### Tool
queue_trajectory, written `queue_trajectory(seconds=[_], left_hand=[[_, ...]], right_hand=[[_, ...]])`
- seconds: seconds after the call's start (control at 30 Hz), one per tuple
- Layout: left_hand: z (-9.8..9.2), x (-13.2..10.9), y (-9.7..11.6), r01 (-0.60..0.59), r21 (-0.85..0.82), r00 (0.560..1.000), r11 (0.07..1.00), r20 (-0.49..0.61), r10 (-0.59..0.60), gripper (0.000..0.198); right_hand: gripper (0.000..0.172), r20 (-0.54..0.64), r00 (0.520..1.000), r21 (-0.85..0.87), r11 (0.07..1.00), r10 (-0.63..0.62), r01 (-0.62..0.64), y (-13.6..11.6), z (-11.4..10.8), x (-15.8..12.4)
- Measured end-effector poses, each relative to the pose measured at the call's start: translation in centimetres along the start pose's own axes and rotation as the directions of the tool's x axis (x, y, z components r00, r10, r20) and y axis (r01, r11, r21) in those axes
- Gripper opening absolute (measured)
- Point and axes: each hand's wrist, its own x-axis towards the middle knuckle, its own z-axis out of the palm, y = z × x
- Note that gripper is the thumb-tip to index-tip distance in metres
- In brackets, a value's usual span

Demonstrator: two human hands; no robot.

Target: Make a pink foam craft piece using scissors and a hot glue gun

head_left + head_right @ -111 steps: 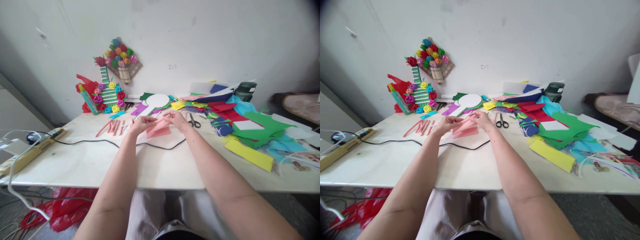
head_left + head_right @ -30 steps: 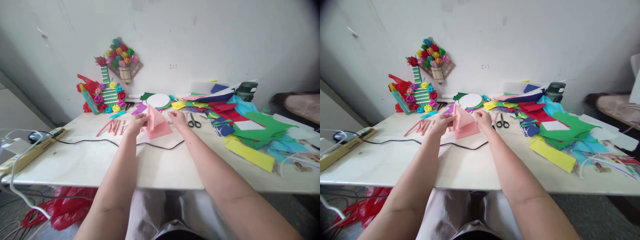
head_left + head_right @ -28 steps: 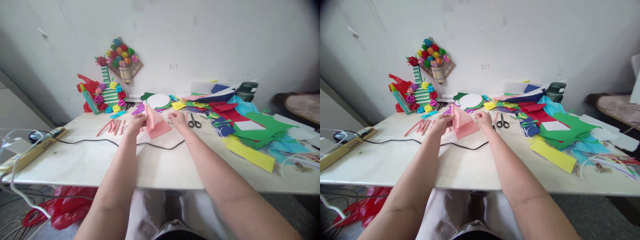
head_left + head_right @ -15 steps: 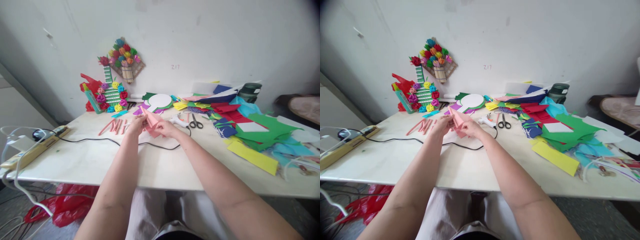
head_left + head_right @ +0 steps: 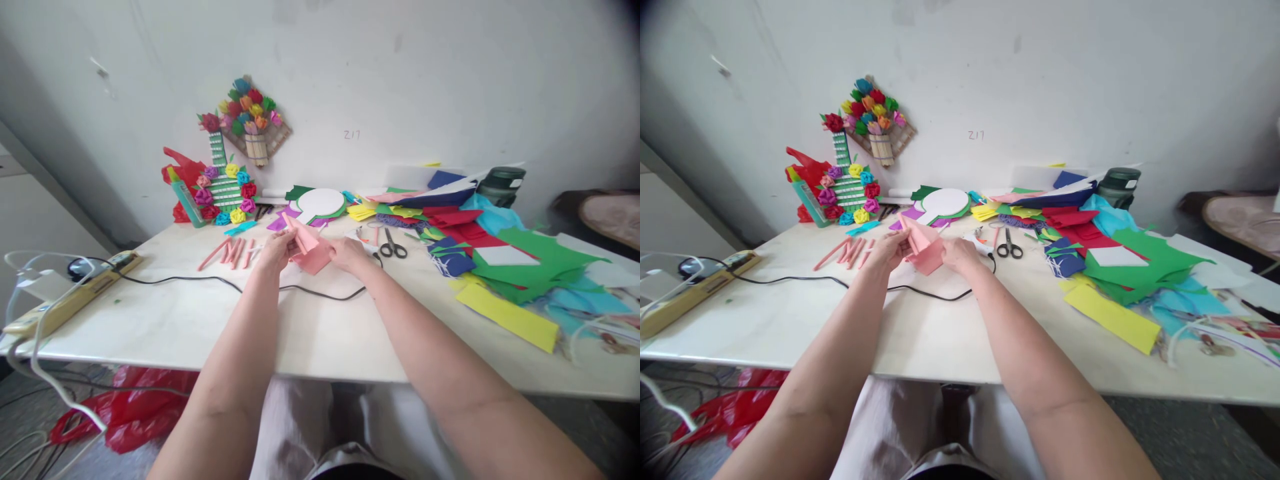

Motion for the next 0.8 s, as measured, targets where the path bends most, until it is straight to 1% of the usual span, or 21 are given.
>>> queue_trajectory(seconds=[0.1,0.13,0.2,0.23,0.3,0.37,0.4,0.47,0.57,0.7,0.8], left_hand=[[0.1,-0.1,0.0,0.001,0.011,1.000,1.000,-0.009,0.000,0.009],[0.1,-0.1,0.0,0.001,0.013,1.000,1.000,-0.014,-0.001,0.009],[0.2,-0.2,0.1,0.000,0.018,1.000,1.000,-0.026,0.001,0.009],[0.2,-0.3,0.1,-0.003,0.019,1.000,1.000,-0.031,0.004,0.009],[0.3,-0.4,0.2,-0.015,0.015,0.999,1.000,-0.036,0.015,0.009],[0.3,-0.3,0.2,-0.022,0.010,0.999,1.000,-0.034,0.022,0.010],[0.3,-0.3,0.1,-0.020,0.011,0.999,1.000,-0.032,0.021,0.010],[0.2,-0.2,0.1,-0.015,0.016,0.999,1.000,-0.029,0.015,0.011],[0.1,-0.1,0.0,-0.017,0.021,0.999,1.000,-0.028,0.018,0.012],[0.2,-0.2,0.0,-0.027,0.015,1.000,1.000,-0.010,0.027,0.013],[0.2,-0.1,0.0,-0.031,-0.011,0.999,0.999,0.010,0.031,0.014]], right_hand=[[0.029,-0.087,0.996,0.106,0.994,0.022,-0.013,0.0,-0.2,0.1],[0.028,-0.093,0.995,0.161,0.987,0.021,-0.006,-0.1,-0.3,0.1],[0.029,-0.061,0.998,0.322,0.946,0.001,0.019,-0.2,-0.4,0.0],[0.029,-0.027,0.999,0.421,0.907,-0.023,0.032,-0.2,-0.4,-0.1],[0.027,0.042,0.994,0.608,0.792,-0.097,0.052,-0.1,-0.4,-0.2],[0.022,0.086,0.983,0.732,0.679,-0.161,0.047,0.1,-0.3,-0.2],[0.021,0.100,0.980,0.769,0.638,-0.174,0.035,0.2,-0.2,-0.2],[0.019,0.113,0.980,0.816,0.578,-0.166,0.004,0.3,-0.3,-0.2],[0.020,0.109,0.983,0.852,0.523,-0.149,-0.015,0.0,-0.6,-0.3],[0.034,0.137,0.978,0.862,0.505,-0.157,-0.040,-1.1,-1.2,-0.6],[0.039,0.219,0.966,0.858,0.498,-0.137,-0.124,-1.9,-1.3,-0.7]])
